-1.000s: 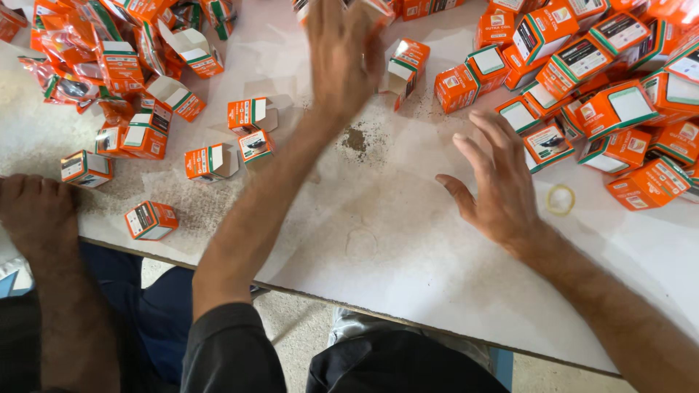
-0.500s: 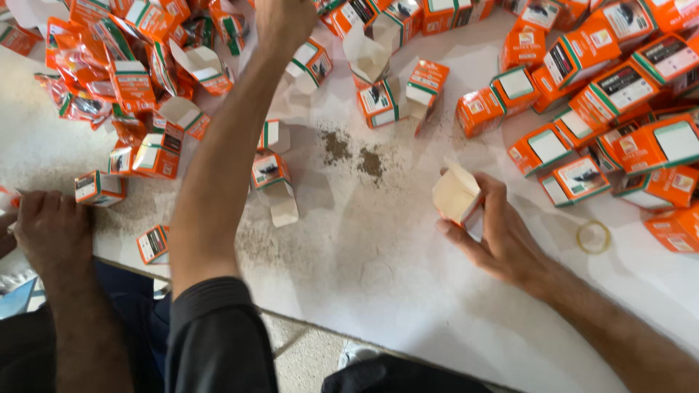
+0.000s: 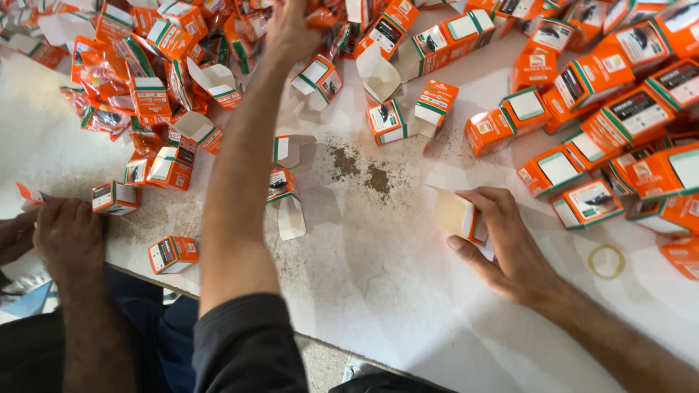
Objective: The person picks up small orange product boxes from a pile on the table, opens a folded carton, places a small item inside, closes the box, and pushes it onto a finished pile, repeating this cycle continuously. A second worker on the left handles boxes at the same table.
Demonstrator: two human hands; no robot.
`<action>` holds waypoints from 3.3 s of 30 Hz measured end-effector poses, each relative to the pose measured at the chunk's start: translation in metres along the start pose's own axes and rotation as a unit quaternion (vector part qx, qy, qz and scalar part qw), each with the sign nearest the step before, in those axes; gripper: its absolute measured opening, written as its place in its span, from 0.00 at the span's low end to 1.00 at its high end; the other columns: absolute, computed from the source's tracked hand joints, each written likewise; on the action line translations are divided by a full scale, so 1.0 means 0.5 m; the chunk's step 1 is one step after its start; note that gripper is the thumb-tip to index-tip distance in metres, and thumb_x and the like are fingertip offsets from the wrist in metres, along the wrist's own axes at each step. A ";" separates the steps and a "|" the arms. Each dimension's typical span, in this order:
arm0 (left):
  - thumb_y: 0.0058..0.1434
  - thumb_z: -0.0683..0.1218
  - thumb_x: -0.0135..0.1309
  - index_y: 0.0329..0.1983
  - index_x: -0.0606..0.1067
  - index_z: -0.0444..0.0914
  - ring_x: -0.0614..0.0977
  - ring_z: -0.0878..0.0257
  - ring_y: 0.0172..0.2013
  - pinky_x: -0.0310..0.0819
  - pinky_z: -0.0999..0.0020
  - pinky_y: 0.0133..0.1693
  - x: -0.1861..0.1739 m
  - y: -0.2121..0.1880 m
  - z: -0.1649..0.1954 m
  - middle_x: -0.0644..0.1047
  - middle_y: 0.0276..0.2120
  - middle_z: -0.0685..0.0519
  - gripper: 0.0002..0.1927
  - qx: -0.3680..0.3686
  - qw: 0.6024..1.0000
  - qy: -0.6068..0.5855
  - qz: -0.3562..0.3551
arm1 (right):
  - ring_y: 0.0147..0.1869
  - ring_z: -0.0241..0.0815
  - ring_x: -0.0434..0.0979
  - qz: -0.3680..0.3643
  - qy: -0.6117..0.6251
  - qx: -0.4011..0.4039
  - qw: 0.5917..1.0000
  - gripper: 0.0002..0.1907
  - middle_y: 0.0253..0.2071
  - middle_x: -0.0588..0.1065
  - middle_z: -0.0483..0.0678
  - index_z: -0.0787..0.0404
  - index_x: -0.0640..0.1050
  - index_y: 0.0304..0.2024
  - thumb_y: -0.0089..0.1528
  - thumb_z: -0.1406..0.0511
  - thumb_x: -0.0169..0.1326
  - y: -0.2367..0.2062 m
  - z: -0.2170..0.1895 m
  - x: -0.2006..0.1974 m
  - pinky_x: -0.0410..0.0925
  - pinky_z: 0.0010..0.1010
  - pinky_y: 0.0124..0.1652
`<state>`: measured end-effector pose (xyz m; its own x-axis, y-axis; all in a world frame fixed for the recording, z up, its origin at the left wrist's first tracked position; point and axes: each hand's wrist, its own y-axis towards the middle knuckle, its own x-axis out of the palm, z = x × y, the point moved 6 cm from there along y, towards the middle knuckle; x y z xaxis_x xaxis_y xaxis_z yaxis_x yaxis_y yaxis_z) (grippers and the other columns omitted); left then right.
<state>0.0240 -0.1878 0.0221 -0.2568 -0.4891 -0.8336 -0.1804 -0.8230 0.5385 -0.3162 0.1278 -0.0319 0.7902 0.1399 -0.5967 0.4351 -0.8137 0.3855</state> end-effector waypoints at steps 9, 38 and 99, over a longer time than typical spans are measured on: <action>0.65 0.31 0.57 0.50 0.73 0.31 0.81 0.61 0.40 0.76 0.64 0.44 -0.286 -0.208 0.146 0.79 0.38 0.47 0.12 0.048 0.947 -0.299 0.110 | 0.55 0.45 0.82 0.012 0.093 0.109 0.990 0.31 0.47 0.82 0.51 0.64 0.75 0.57 0.55 0.59 0.70 -0.057 0.050 -0.013 0.58 0.41 0.75; 0.60 0.44 0.60 0.52 0.68 0.32 0.83 0.64 0.29 0.79 0.66 0.29 -0.117 -0.522 0.538 0.80 0.35 0.48 0.20 -0.160 0.835 -0.487 -0.200 | 0.58 0.53 0.78 0.065 0.041 0.108 0.991 0.37 0.54 0.77 0.53 0.65 0.68 0.59 0.51 0.64 0.70 -0.084 -0.032 -0.017 0.72 0.39 0.53; 0.53 0.55 0.67 0.53 0.73 0.34 0.81 0.46 0.35 0.76 0.51 0.34 -0.232 -0.487 0.546 0.76 0.39 0.42 0.30 0.137 0.959 -0.238 -0.065 | 0.60 0.38 0.71 0.032 0.563 0.228 0.794 0.25 0.57 0.70 0.51 0.71 0.62 0.70 0.74 0.65 0.51 -0.065 0.055 0.061 0.69 0.34 0.57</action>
<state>-0.1618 0.1480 0.0212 -0.6075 -0.1459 -0.7808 -0.4670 -0.7295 0.4997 -0.3181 0.1428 -0.0819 0.8009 0.2970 0.5200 0.3807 -0.9228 -0.0591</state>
